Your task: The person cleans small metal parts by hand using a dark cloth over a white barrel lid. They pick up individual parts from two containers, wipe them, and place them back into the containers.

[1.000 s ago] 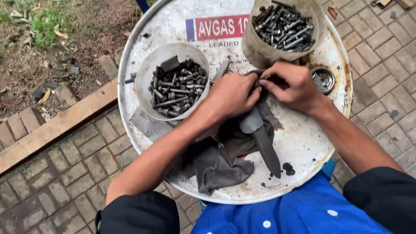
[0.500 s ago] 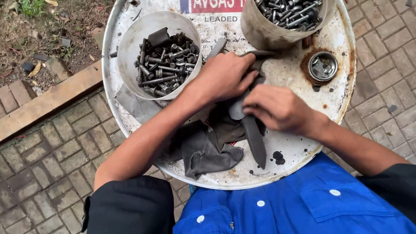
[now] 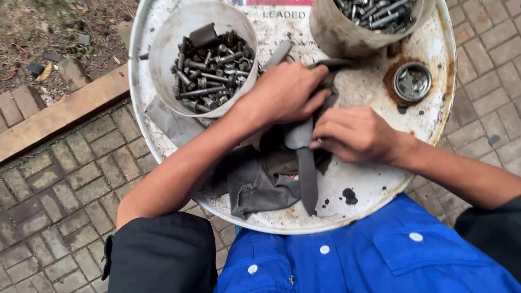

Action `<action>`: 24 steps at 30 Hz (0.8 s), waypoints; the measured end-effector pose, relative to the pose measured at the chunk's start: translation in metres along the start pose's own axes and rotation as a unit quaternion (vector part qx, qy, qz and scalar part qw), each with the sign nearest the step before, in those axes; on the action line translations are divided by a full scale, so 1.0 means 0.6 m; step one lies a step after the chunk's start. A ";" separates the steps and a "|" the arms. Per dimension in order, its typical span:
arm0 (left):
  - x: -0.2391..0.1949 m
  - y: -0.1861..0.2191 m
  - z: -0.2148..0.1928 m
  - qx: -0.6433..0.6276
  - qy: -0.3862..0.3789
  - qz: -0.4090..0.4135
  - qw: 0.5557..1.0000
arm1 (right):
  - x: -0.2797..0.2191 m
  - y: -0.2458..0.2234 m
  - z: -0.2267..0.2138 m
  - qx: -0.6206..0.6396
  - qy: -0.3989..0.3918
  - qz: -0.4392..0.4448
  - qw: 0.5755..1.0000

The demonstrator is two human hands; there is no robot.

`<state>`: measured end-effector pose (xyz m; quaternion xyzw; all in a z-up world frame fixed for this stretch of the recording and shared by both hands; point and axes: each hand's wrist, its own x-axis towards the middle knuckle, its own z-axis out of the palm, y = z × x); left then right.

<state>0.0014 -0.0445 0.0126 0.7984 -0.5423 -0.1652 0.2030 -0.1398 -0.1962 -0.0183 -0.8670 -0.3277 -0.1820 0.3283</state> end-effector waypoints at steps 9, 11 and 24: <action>0.002 -0.002 0.004 0.024 -0.029 -0.013 0.999 | 0.087 0.030 -0.074 0.000 -0.097 -0.058 0.994; -0.002 0.011 -0.005 0.030 -0.037 -0.016 0.999 | 0.102 0.029 -0.076 0.004 -0.141 -0.072 0.987; 0.009 -0.023 0.013 0.041 -0.073 -0.040 0.996 | 0.122 0.069 -0.059 0.064 -0.190 -0.115 0.973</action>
